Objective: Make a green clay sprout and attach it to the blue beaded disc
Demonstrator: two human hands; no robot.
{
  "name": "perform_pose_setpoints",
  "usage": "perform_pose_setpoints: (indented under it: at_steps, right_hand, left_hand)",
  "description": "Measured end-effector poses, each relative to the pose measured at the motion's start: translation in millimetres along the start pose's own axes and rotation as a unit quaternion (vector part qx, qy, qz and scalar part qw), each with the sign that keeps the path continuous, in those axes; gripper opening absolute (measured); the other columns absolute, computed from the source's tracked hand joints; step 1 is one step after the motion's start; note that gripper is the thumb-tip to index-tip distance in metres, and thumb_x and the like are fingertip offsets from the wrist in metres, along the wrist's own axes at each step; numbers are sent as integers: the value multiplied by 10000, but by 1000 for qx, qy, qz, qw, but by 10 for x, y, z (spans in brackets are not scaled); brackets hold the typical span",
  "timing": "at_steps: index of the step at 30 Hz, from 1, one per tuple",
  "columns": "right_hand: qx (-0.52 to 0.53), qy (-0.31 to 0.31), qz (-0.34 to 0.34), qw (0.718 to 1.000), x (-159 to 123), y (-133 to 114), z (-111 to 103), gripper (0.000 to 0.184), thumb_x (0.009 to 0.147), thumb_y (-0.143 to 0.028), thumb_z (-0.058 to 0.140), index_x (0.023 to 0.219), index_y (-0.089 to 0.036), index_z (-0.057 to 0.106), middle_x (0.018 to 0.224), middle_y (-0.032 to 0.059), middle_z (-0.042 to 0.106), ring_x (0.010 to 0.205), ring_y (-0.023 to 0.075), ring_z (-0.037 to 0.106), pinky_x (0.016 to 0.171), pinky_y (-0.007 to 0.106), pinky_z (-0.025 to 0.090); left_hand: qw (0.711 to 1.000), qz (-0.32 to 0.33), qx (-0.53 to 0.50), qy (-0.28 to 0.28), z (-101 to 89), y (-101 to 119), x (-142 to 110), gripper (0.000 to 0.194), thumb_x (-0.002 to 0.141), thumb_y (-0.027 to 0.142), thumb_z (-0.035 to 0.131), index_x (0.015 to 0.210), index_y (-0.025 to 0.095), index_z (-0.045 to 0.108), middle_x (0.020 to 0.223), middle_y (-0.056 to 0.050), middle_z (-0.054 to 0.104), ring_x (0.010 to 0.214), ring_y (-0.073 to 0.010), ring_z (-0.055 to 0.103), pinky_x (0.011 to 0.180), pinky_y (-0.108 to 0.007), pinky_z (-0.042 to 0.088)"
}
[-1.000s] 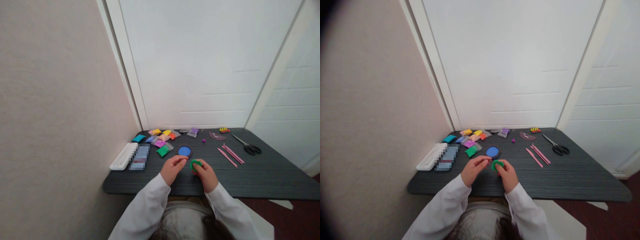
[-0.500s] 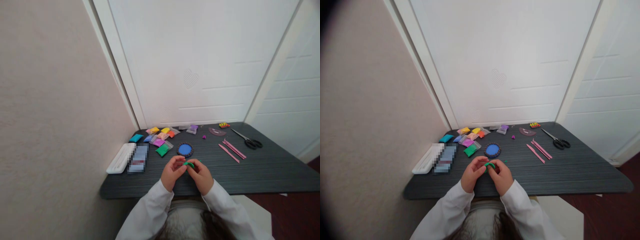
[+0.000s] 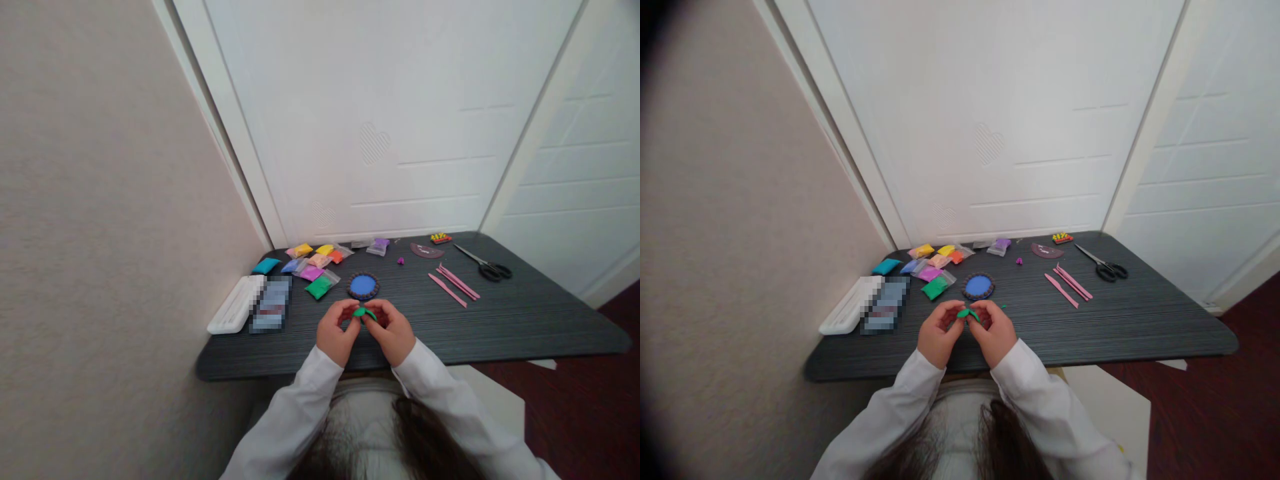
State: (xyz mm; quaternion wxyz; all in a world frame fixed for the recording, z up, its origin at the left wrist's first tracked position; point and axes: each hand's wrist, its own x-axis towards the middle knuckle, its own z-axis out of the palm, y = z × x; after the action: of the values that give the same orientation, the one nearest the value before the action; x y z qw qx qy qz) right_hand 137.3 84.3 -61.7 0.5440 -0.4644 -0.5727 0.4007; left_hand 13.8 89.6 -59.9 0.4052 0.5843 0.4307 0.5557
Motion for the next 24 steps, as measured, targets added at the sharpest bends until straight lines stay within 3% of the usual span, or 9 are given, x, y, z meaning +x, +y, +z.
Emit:
perform_pose_setpoints:
  at_steps: [8,18,24]
  right_hand:
    - [-26,-20,-24,999,-31,-26,7,264,675,-229,554,937,-196,538,741,6,562,631,119,488,574,255,392]
    - [-5,-29,-15,999,-29,-13,0,230,700,-259,546,917,-182,538,735,13,559,650,125,514,609,269,417]
    - [27,-24,1,999,-23,8,-18,260,693,-291,559,930,-187,540,762,20,575,673,129,532,624,266,428]
  left_hand:
    - [998,-39,-27,38,-3,1,52,215,645,204,599,856,184,564,822,-28,611,779,-145,584,756,-280,448]
    - [987,-129,-100,4,-44,-60,106,210,591,232,658,785,165,613,761,-11,634,718,-135,581,709,-282,461]
    - [976,-152,-153,17,-55,-87,114,220,562,236,680,753,150,612,697,-4,622,645,-115,565,646,-259,446]
